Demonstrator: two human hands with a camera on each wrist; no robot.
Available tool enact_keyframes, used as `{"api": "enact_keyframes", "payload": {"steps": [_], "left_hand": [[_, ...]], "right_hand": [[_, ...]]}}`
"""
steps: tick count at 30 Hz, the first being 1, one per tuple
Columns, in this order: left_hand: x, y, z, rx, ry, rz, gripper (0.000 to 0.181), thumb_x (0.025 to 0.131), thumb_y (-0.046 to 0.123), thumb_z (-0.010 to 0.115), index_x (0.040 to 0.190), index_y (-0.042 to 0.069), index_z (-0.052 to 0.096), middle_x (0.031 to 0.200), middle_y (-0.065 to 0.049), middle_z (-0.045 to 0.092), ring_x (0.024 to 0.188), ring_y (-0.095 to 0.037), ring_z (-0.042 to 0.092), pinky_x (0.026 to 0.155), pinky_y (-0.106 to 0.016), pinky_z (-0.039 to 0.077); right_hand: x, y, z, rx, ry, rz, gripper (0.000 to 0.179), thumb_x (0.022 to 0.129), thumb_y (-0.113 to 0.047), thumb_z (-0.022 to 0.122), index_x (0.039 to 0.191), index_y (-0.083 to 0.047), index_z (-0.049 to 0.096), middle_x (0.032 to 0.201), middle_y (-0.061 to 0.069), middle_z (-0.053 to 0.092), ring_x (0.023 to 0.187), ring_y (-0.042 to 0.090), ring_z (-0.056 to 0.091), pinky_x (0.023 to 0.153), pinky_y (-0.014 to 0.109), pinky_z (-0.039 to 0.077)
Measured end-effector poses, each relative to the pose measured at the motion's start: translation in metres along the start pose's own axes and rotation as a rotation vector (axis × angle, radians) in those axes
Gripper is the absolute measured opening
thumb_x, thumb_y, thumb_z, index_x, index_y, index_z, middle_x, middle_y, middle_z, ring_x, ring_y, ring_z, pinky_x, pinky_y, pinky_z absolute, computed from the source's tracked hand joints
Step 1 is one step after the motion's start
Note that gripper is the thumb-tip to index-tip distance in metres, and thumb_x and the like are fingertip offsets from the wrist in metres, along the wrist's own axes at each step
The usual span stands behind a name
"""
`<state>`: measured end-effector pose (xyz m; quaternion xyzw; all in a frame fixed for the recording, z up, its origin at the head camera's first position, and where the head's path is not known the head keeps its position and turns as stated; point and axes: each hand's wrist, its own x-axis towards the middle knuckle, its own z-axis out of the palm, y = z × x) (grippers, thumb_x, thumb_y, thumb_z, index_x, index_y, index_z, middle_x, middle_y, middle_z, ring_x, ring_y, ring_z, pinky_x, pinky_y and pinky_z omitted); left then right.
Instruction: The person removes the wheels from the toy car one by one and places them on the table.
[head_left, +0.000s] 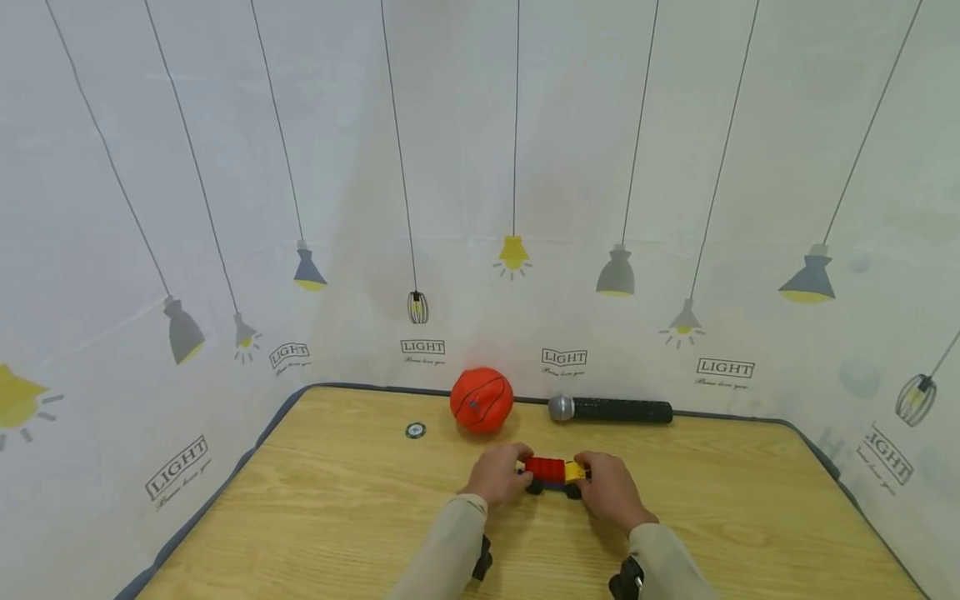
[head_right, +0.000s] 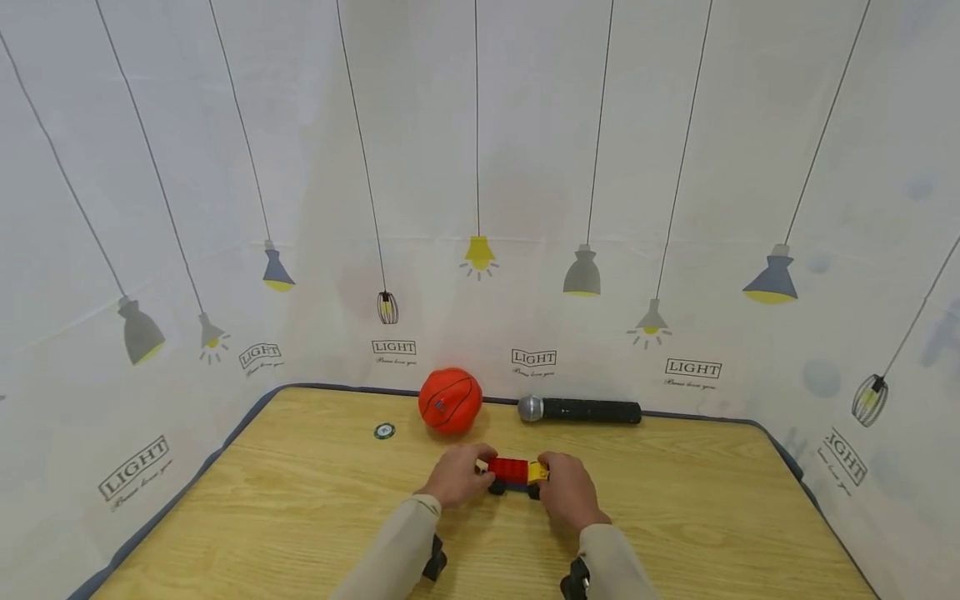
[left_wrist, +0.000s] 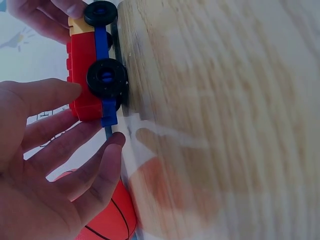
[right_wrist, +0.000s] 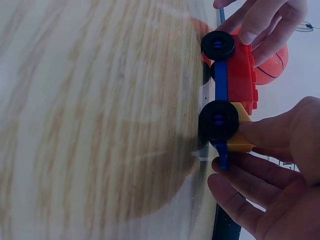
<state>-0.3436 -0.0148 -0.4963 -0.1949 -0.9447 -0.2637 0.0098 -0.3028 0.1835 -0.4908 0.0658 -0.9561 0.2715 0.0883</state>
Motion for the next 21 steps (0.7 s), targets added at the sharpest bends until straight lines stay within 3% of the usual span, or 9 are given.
{"api": "enact_keyframes", "payload": {"steps": [13, 21], "left_hand": [[-0.005, 0.005, -0.006, -0.046, 0.031, 0.001, 0.033, 0.092, 0.019, 0.073, 0.123, 0.011, 0.070, 0.120, -0.005, 0.074, 0.105, -0.021, 0.068, 0.090, -0.040, 0.057], [-0.005, 0.013, -0.022, -0.200, 0.058, 0.022, 0.034, 0.094, 0.015, 0.069, 0.126, 0.007, 0.068, 0.124, -0.011, 0.072, 0.107, -0.024, 0.068, 0.091, -0.040, 0.059]], "right_hand": [[-0.001, -0.002, -0.006, -0.004, -0.011, 0.009, 0.030, 0.085, 0.000, 0.073, 0.115, 0.003, 0.069, 0.114, 0.019, 0.073, 0.102, 0.032, 0.069, 0.089, 0.048, 0.057], [-0.001, -0.004, -0.014, 0.075, -0.007, 0.014, 0.029, 0.086, -0.002, 0.072, 0.115, 0.002, 0.070, 0.111, 0.017, 0.073, 0.097, 0.028, 0.069, 0.086, 0.046, 0.058]]}}
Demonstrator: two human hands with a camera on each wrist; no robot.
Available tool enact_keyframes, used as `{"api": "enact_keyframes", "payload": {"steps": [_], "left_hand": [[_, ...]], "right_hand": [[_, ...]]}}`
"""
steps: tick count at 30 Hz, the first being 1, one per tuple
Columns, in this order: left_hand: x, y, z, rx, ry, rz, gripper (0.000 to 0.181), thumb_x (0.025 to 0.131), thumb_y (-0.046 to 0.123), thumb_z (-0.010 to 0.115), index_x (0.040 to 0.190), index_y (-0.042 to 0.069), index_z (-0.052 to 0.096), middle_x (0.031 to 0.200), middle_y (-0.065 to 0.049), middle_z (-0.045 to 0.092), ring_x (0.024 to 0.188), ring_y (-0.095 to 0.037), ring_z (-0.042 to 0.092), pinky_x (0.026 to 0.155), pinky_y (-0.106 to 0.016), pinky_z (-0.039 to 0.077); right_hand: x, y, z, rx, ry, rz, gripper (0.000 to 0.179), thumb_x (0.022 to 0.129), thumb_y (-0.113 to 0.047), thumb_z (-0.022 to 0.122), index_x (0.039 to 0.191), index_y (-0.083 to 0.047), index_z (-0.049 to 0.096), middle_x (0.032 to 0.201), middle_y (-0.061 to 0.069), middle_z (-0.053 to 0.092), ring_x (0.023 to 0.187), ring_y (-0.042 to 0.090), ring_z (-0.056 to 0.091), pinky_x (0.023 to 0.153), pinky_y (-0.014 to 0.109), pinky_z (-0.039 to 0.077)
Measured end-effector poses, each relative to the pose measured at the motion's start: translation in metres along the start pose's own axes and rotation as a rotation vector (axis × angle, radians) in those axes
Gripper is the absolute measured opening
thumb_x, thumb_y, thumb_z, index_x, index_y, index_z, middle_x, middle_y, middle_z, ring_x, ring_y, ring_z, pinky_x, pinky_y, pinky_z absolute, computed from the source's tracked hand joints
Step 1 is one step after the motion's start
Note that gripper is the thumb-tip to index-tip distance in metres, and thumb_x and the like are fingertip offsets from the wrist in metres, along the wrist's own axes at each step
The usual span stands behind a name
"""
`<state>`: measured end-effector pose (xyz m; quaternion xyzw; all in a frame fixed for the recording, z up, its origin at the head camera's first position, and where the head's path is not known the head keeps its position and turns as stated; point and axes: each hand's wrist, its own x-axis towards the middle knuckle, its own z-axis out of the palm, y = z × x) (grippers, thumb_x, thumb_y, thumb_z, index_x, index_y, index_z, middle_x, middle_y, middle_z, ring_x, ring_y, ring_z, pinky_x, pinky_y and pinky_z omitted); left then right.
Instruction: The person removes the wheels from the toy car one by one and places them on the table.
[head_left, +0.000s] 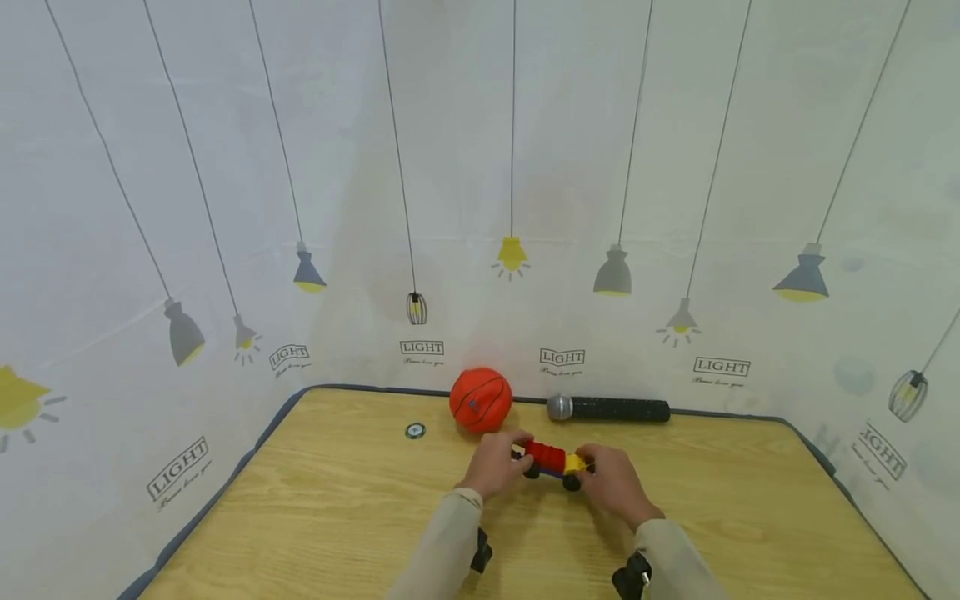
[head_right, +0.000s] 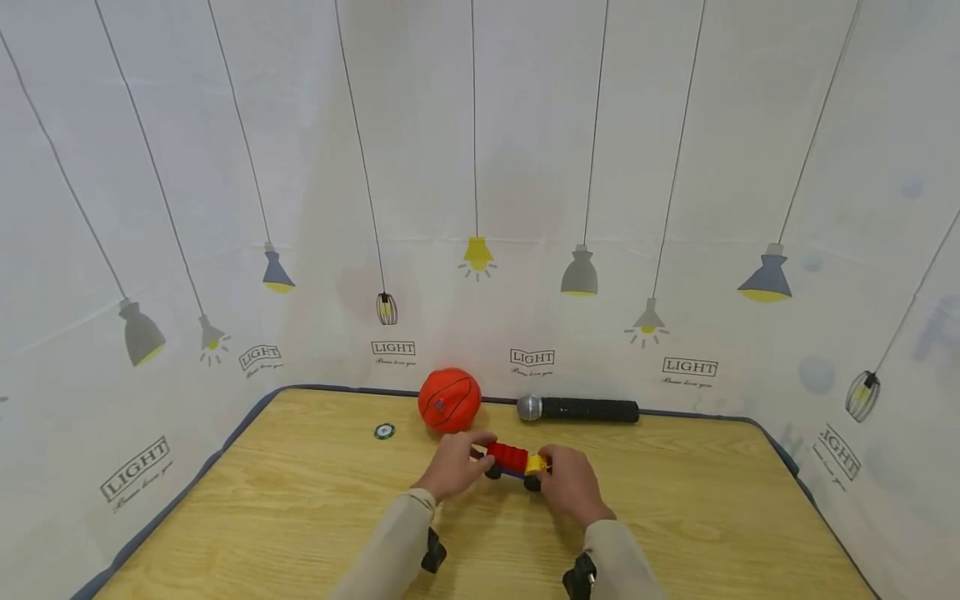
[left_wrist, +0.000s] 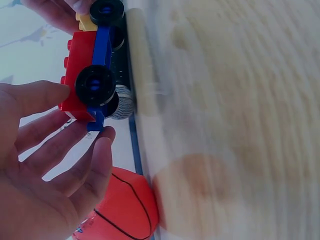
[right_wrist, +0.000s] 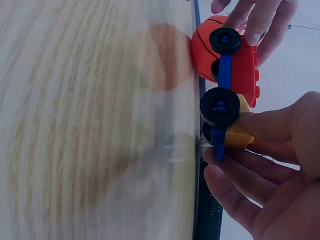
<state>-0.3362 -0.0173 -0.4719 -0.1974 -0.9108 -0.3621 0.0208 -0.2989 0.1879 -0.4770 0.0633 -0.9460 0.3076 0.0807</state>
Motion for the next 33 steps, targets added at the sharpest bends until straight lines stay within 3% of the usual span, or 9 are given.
{"api": "enact_keyframes", "payload": {"steps": [6, 14, 20, 25, 28, 33], "left_hand": [[0.000, 0.002, -0.007, -0.144, 0.016, 0.017, 0.032, 0.097, 0.019, 0.066, 0.128, 0.012, 0.068, 0.127, -0.008, 0.071, 0.108, -0.025, 0.068, 0.087, -0.034, 0.059], [-0.001, 0.000, -0.013, -0.456, 0.037, -0.035, 0.028, 0.096, 0.029, 0.068, 0.123, 0.024, 0.072, 0.127, -0.005, 0.071, 0.114, -0.033, 0.068, 0.093, -0.048, 0.058], [-0.001, 0.004, -0.015, -0.600, 0.025, -0.074, 0.027, 0.096, 0.028, 0.068, 0.121, 0.020, 0.073, 0.126, -0.007, 0.070, 0.115, -0.028, 0.067, 0.095, -0.044, 0.057], [0.001, 0.010, -0.017, -0.717, -0.020, -0.090, 0.028, 0.096, 0.024, 0.068, 0.120, 0.011, 0.072, 0.120, -0.012, 0.071, 0.100, -0.017, 0.069, 0.089, -0.036, 0.059], [0.002, 0.012, -0.017, -0.749, -0.057, -0.093, 0.028, 0.094, 0.024, 0.069, 0.118, 0.008, 0.070, 0.114, -0.011, 0.072, 0.093, -0.013, 0.068, 0.088, -0.035, 0.059], [0.002, 0.016, -0.018, -0.772, -0.103, -0.107, 0.033, 0.092, 0.024, 0.072, 0.119, 0.007, 0.068, 0.112, -0.011, 0.073, 0.090, -0.013, 0.068, 0.085, -0.034, 0.060]], "right_hand": [[-0.006, -0.007, -0.010, 0.103, 0.009, 0.003, 0.029, 0.087, 0.000, 0.071, 0.116, 0.005, 0.069, 0.108, 0.019, 0.073, 0.092, 0.028, 0.072, 0.082, 0.043, 0.060], [-0.015, -0.013, -0.021, 0.306, -0.049, 0.065, 0.034, 0.090, -0.002, 0.068, 0.124, 0.002, 0.066, 0.114, 0.019, 0.070, 0.086, 0.023, 0.073, 0.070, 0.036, 0.061], [-0.019, -0.015, -0.027, 0.504, -0.218, 0.002, 0.057, 0.094, -0.004, 0.063, 0.148, -0.001, 0.044, 0.133, 0.033, 0.058, 0.087, 0.024, 0.074, 0.072, 0.039, 0.062], [-0.020, -0.014, -0.030, 0.648, -0.388, -0.015, 0.067, 0.100, -0.017, 0.059, 0.158, -0.005, 0.026, 0.145, 0.037, 0.047, 0.092, 0.029, 0.072, 0.072, 0.039, 0.060], [-0.023, -0.014, -0.029, 0.706, -0.445, 0.009, 0.068, 0.104, -0.029, 0.054, 0.160, -0.007, 0.022, 0.148, 0.036, 0.043, 0.087, 0.030, 0.070, 0.073, 0.039, 0.060], [-0.026, -0.011, -0.020, 0.803, -0.500, 0.047, 0.065, 0.108, -0.045, 0.039, 0.162, -0.016, 0.017, 0.154, 0.030, 0.040, 0.097, 0.023, 0.062, 0.072, 0.033, 0.057]]}}
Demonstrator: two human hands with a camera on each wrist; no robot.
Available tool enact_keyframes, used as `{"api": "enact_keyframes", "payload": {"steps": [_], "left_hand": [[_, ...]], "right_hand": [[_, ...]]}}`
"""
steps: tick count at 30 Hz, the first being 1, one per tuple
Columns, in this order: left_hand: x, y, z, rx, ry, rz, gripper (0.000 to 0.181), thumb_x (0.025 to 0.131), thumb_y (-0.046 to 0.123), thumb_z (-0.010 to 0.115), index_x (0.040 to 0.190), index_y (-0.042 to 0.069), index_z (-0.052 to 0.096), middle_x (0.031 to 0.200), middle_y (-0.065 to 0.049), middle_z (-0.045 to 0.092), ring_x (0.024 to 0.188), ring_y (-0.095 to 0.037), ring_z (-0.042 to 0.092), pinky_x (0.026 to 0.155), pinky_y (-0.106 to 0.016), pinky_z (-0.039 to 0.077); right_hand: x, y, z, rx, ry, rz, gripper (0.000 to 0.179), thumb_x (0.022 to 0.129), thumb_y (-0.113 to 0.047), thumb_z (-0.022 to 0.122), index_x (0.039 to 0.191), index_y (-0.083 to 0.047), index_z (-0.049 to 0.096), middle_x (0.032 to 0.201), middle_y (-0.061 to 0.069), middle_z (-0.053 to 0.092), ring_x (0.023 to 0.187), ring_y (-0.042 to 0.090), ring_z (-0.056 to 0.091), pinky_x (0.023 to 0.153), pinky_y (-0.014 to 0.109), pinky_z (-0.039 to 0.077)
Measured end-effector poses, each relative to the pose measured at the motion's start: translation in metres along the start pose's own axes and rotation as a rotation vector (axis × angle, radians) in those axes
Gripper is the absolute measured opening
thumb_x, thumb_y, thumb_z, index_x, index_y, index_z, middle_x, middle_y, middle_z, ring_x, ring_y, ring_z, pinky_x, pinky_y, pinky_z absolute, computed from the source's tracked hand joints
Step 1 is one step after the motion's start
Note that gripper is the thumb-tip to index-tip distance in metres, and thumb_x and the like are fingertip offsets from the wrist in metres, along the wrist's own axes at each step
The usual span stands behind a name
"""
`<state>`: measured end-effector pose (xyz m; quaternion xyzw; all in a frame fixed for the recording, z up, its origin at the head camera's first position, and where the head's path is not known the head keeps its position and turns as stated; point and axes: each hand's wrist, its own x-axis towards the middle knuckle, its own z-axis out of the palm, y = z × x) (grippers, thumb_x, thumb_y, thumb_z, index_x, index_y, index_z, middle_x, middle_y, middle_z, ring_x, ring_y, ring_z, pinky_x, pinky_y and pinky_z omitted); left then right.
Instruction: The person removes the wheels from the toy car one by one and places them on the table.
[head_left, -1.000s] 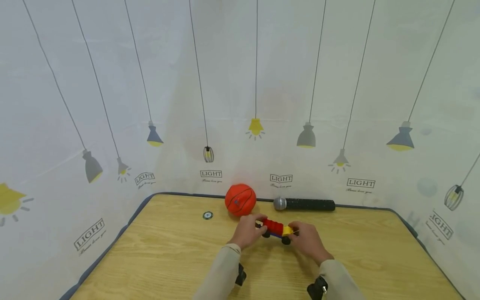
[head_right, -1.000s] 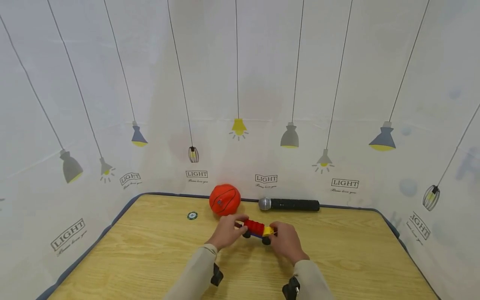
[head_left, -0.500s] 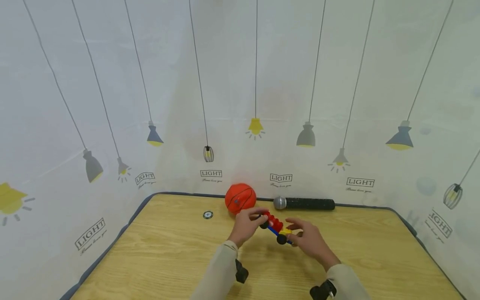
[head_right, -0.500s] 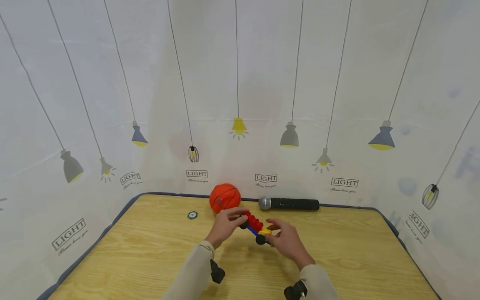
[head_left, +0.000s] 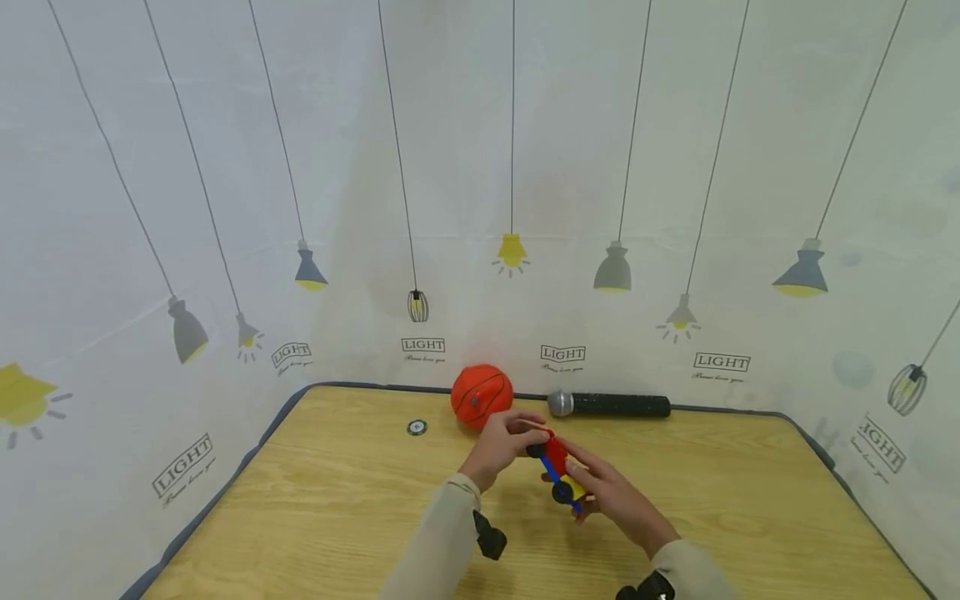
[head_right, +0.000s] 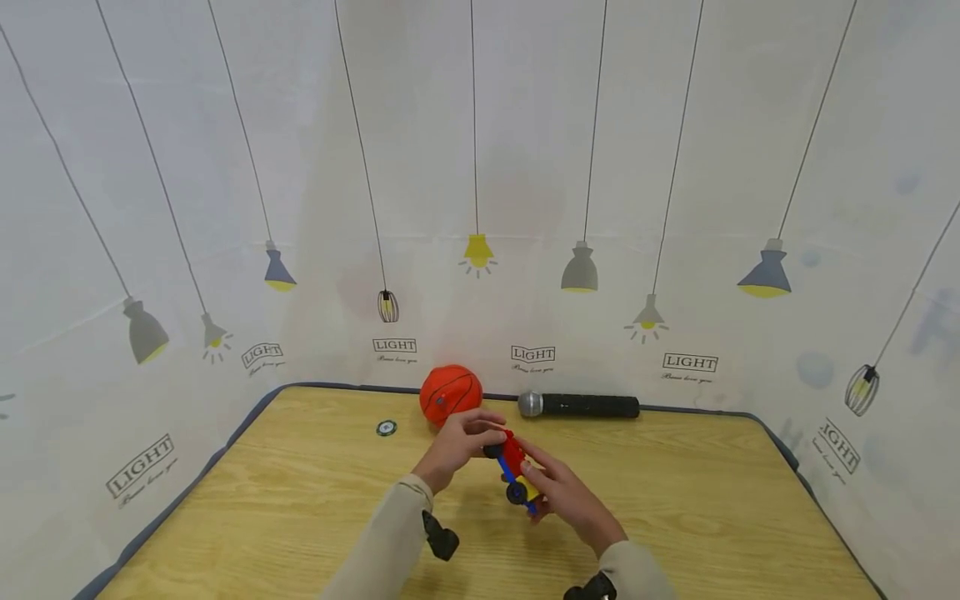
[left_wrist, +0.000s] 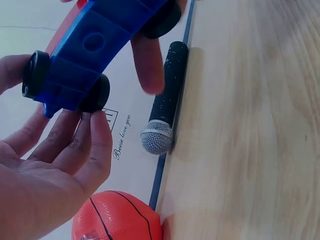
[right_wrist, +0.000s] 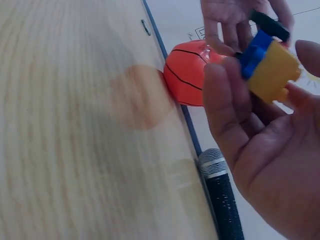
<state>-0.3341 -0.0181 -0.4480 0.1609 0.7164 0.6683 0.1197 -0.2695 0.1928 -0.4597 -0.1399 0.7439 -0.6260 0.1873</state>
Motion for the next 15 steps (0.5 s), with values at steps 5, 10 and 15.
{"api": "enact_keyframes", "payload": {"steps": [5, 10, 15], "left_hand": [[-0.001, 0.005, 0.001, 0.015, 0.000, -0.032, 0.036, 0.089, 0.024, 0.074, 0.120, 0.008, 0.066, 0.110, -0.012, 0.074, 0.089, -0.014, 0.068, 0.082, -0.034, 0.059], [-0.003, 0.007, 0.004, 0.004, -0.014, -0.071, 0.043, 0.089, 0.025, 0.075, 0.125, 0.006, 0.062, 0.109, -0.011, 0.076, 0.086, -0.013, 0.069, 0.083, -0.034, 0.057], [-0.004, 0.009, 0.009, -0.014, -0.024, -0.048, 0.049, 0.090, 0.025, 0.074, 0.131, 0.004, 0.056, 0.112, -0.014, 0.075, 0.090, -0.014, 0.069, 0.086, -0.037, 0.058]], "right_hand": [[0.001, 0.006, 0.005, 0.034, 0.025, 0.007, 0.062, 0.107, -0.051, 0.032, 0.162, -0.025, 0.017, 0.153, 0.023, 0.045, 0.092, 0.019, 0.052, 0.065, 0.024, 0.043], [0.000, 0.007, 0.012, 0.135, 0.059, -0.049, 0.058, 0.109, -0.047, 0.032, 0.162, -0.029, 0.016, 0.157, 0.020, 0.033, 0.108, 0.018, 0.059, 0.085, 0.027, 0.048], [0.000, 0.009, 0.021, 0.410, -0.015, -0.084, 0.056, 0.110, -0.043, 0.029, 0.161, -0.034, 0.008, 0.127, 0.009, 0.050, 0.101, 0.020, 0.071, 0.096, 0.041, 0.057]]}}
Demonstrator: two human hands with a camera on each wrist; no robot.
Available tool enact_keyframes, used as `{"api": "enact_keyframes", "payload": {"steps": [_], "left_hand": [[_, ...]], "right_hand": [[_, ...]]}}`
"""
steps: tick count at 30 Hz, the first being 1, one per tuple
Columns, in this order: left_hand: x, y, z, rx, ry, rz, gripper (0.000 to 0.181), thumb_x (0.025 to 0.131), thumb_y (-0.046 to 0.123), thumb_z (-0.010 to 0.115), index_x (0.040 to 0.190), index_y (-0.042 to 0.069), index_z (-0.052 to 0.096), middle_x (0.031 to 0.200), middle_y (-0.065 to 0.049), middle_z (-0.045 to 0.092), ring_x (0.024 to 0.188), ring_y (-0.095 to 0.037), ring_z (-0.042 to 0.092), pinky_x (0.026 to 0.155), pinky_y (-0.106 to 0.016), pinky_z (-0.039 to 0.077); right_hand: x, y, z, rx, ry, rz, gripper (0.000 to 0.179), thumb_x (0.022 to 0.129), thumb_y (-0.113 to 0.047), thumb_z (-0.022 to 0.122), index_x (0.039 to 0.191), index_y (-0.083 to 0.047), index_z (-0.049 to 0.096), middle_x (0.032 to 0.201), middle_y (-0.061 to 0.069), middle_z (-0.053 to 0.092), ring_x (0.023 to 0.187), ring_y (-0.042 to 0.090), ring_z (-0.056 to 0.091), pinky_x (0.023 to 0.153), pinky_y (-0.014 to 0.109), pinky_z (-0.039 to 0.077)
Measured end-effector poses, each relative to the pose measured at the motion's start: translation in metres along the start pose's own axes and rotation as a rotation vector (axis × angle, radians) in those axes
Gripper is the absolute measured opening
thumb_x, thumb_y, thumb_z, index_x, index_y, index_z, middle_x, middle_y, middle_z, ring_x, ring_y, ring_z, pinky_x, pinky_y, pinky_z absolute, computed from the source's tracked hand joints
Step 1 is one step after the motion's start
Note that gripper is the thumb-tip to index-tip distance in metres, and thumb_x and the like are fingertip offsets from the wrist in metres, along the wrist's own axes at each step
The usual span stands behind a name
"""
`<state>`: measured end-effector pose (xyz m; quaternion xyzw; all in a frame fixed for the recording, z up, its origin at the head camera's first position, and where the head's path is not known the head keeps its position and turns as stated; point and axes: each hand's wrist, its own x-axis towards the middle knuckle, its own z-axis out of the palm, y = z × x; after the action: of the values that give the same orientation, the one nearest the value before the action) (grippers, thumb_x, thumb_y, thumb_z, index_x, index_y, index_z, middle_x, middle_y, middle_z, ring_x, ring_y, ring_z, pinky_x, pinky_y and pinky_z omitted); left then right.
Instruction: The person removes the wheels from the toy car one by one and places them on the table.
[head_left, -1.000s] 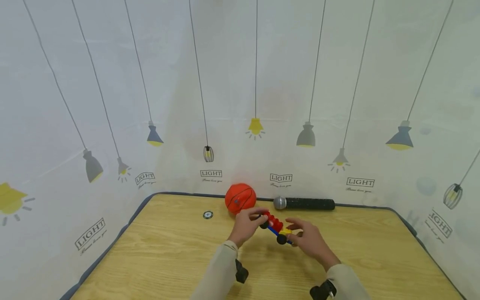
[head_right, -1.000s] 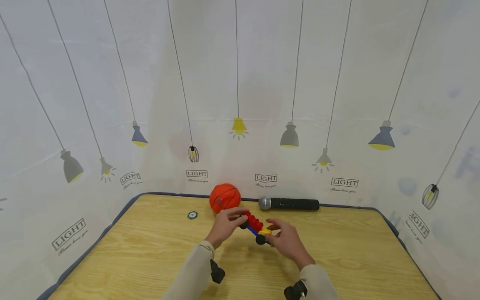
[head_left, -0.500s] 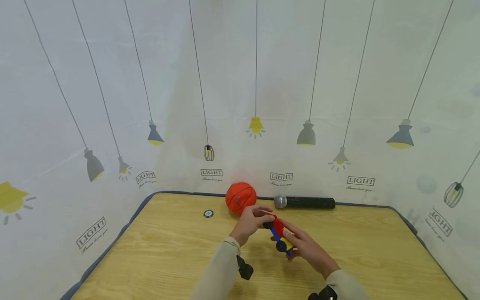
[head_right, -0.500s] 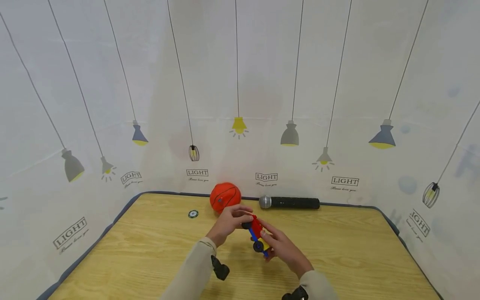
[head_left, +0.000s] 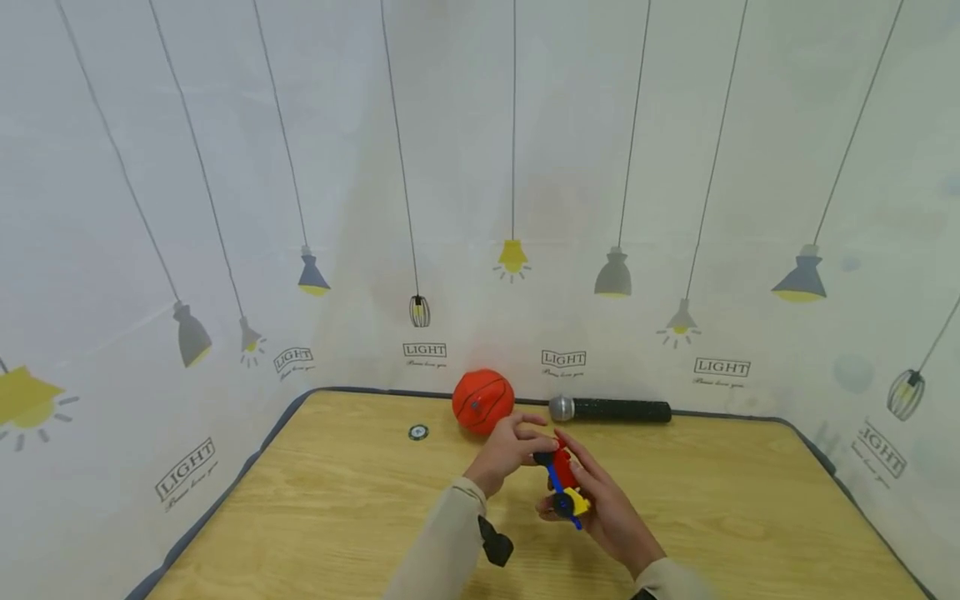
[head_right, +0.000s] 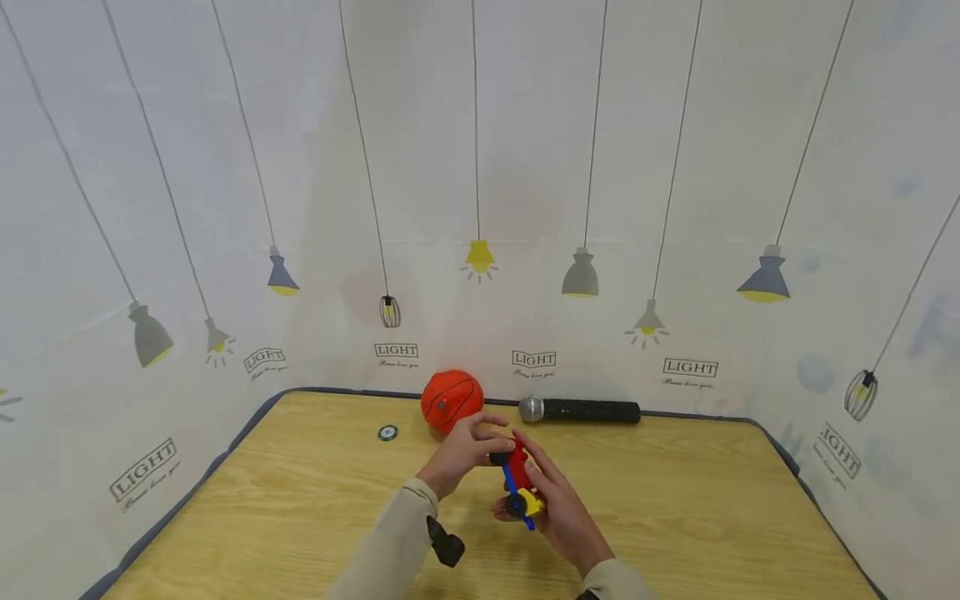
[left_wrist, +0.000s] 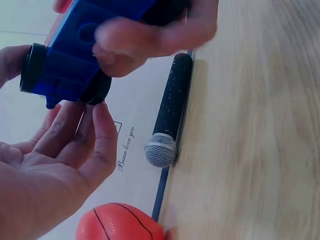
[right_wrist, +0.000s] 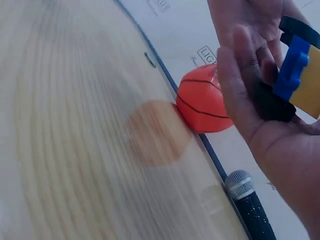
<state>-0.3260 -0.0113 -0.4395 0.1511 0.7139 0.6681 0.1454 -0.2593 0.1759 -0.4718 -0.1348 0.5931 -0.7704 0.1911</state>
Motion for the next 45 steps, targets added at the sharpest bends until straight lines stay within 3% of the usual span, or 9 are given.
{"api": "enact_keyframes", "payload": {"steps": [3, 6, 11, 15, 18, 22, 27, 38, 45], "left_hand": [[-0.001, 0.001, 0.004, 0.035, -0.002, 0.037, 0.043, 0.093, 0.029, 0.072, 0.126, 0.007, 0.059, 0.115, -0.013, 0.073, 0.096, -0.016, 0.069, 0.089, -0.039, 0.059], [-0.003, 0.001, 0.007, 0.105, 0.026, 0.077, 0.035, 0.096, 0.034, 0.068, 0.120, 0.010, 0.063, 0.116, -0.010, 0.070, 0.098, -0.016, 0.066, 0.085, -0.036, 0.059], [-0.010, 0.000, 0.009, 0.120, 0.061, 0.109, 0.028, 0.100, 0.034, 0.062, 0.119, 0.013, 0.062, 0.098, -0.009, 0.071, 0.081, -0.015, 0.064, 0.067, -0.026, 0.049], [-0.016, -0.003, 0.012, 0.070, 0.024, 0.137, 0.027, 0.101, 0.030, 0.060, 0.125, 0.018, 0.060, 0.090, -0.007, 0.071, 0.074, -0.013, 0.064, 0.065, -0.024, 0.048], [-0.019, -0.007, 0.016, 0.057, 0.002, 0.173, 0.029, 0.100, 0.028, 0.061, 0.128, 0.021, 0.059, 0.088, -0.005, 0.070, 0.073, -0.011, 0.062, 0.066, -0.024, 0.049], [-0.022, -0.012, 0.021, 0.053, -0.024, 0.203, 0.029, 0.100, 0.026, 0.062, 0.128, 0.022, 0.060, 0.082, -0.003, 0.064, 0.068, -0.012, 0.058, 0.062, -0.023, 0.048], [-0.023, -0.014, 0.027, 0.072, -0.049, 0.183, 0.026, 0.098, 0.027, 0.065, 0.124, 0.023, 0.065, 0.076, 0.002, 0.056, 0.064, -0.012, 0.053, 0.061, -0.024, 0.047], [-0.012, -0.006, 0.032, 0.221, 0.022, 0.208, 0.021, 0.096, 0.037, 0.068, 0.113, 0.025, 0.072, 0.077, 0.004, 0.054, 0.067, -0.011, 0.050, 0.059, -0.023, 0.044], [-0.013, -0.001, 0.032, 0.268, 0.045, 0.253, 0.015, 0.093, 0.027, 0.072, 0.105, 0.019, 0.073, 0.068, 0.004, 0.054, 0.058, -0.009, 0.046, 0.053, -0.021, 0.039]], "right_hand": [[0.001, 0.002, 0.004, 0.047, 0.087, -0.009, 0.052, 0.110, -0.044, 0.027, 0.159, -0.036, 0.013, 0.118, 0.003, 0.050, 0.090, 0.015, 0.064, 0.084, 0.034, 0.058], [0.002, 0.003, 0.007, 0.063, 0.214, -0.028, 0.047, 0.110, -0.044, 0.028, 0.156, -0.036, 0.023, 0.114, 0.004, 0.051, 0.082, 0.015, 0.051, 0.071, 0.028, 0.049], [0.004, 0.004, 0.008, 0.128, 0.298, -0.084, 0.045, 0.110, -0.045, 0.027, 0.153, -0.033, 0.027, 0.108, 0.005, 0.051, 0.077, 0.014, 0.048, 0.063, 0.026, 0.043], [0.003, 0.007, 0.008, 0.160, 0.255, -0.144, 0.050, 0.109, -0.050, 0.025, 0.154, -0.030, 0.020, 0.112, 0.001, 0.050, 0.077, 0.010, 0.048, 0.062, 0.023, 0.043], [0.000, 0.010, 0.009, 0.229, 0.197, -0.162, 0.044, 0.109, -0.050, 0.025, 0.151, -0.037, 0.022, 0.113, -0.003, 0.052, 0.078, 0.008, 0.050, 0.065, 0.021, 0.044], [-0.004, 0.014, 0.014, 0.360, 0.123, -0.148, 0.031, 0.110, -0.044, 0.021, 0.140, -0.045, 0.029, 0.110, -0.005, 0.056, 0.081, 0.010, 0.053, 0.074, 0.024, 0.047], [-0.008, 0.015, 0.019, 0.444, 0.100, -0.125, 0.027, 0.111, -0.038, 0.016, 0.131, -0.048, 0.032, 0.107, -0.007, 0.062, 0.087, 0.011, 0.058, 0.082, 0.028, 0.049], [0.001, 0.014, 0.022, 0.395, 0.110, -0.191, 0.025, 0.111, -0.041, 0.019, 0.134, -0.045, 0.027, 0.104, -0.011, 0.061, 0.086, 0.009, 0.058, 0.076, 0.025, 0.050], [0.006, 0.023, 0.023, 0.273, 0.141, -0.264, 0.024, 0.110, -0.044, 0.019, 0.133, -0.045, 0.028, 0.099, -0.014, 0.058, 0.081, 0.005, 0.055, 0.068, 0.023, 0.049]]}}
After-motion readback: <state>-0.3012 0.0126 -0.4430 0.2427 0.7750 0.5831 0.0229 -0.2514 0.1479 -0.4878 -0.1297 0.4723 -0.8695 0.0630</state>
